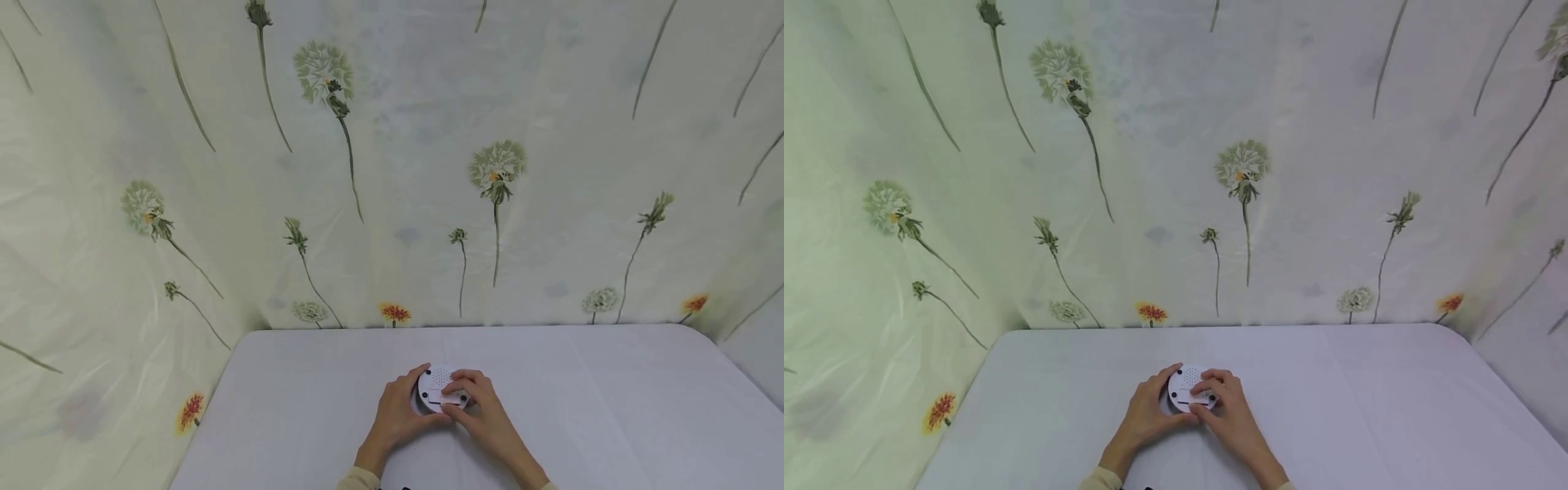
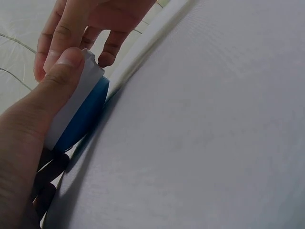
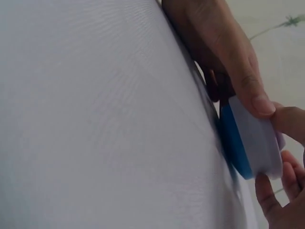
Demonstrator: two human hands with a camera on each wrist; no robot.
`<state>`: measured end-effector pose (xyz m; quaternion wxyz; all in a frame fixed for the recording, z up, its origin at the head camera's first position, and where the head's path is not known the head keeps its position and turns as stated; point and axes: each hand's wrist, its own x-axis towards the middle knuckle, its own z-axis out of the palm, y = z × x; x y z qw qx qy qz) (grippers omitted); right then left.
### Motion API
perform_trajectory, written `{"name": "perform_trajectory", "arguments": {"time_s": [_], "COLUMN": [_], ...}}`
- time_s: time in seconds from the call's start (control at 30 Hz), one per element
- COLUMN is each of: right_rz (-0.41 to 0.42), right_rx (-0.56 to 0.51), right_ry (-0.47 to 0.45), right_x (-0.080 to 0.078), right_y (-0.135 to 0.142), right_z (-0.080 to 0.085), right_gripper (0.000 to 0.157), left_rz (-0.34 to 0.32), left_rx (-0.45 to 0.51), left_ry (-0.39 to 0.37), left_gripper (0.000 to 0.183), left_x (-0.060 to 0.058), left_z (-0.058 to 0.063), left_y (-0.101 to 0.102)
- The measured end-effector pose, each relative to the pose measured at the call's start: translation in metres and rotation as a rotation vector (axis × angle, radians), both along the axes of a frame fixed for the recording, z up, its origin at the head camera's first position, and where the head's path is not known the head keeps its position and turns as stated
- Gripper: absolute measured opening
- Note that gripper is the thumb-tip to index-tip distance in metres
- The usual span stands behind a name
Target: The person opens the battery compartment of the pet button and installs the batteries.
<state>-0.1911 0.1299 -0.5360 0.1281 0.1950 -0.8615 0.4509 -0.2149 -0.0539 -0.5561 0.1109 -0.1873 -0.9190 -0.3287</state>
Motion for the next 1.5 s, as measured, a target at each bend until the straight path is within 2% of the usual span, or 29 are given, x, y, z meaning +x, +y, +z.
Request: {"name": "perform_trajectory", "arguments": {"time_s": [0.2, 0.33, 0.77, 0.97, 1.23, 1.5], "right_rz": [-0.033, -0.013, 0.001, 0.022, -0.001, 0.013], "right_rx": [-0.054, -0.083, -0.12, -0.148, -0.145, -0.161], "right_ry": [-0.241, -0.337, -0.462, -0.48, -0.483, -0.502], "right_x": [-0.001, -0.001, -0.006, -0.007, -0.007, -0.008], "right_y": [0.005, 0.009, 0.006, 0.004, 0.004, 0.004], "right_z": [-0.004, -0.006, 0.002, 0.004, 0.003, 0.001], "right_gripper": [0.063, 0.074, 0.077, 0.079, 0.08, 0.078], "left_rz": [0.005, 0.004, 0.021, 0.029, 0.026, 0.024], "left_rx": [0.01, 0.018, 0.025, 0.021, 0.028, 0.024], "left_ry": [-0.009, -0.022, -0.036, -0.038, -0.041, -0.051], "left_gripper": [0.089, 0.09, 0.093, 0.092, 0.092, 0.093], "left_x": [0.004, 0.004, 0.003, 0.001, 0.003, 0.003], "left_z": [0.0, -0.001, 0.0, -0.001, -0.001, 0.002], "left_y": [0.001, 0.002, 0.002, 0.002, 0.002, 0.002]}}
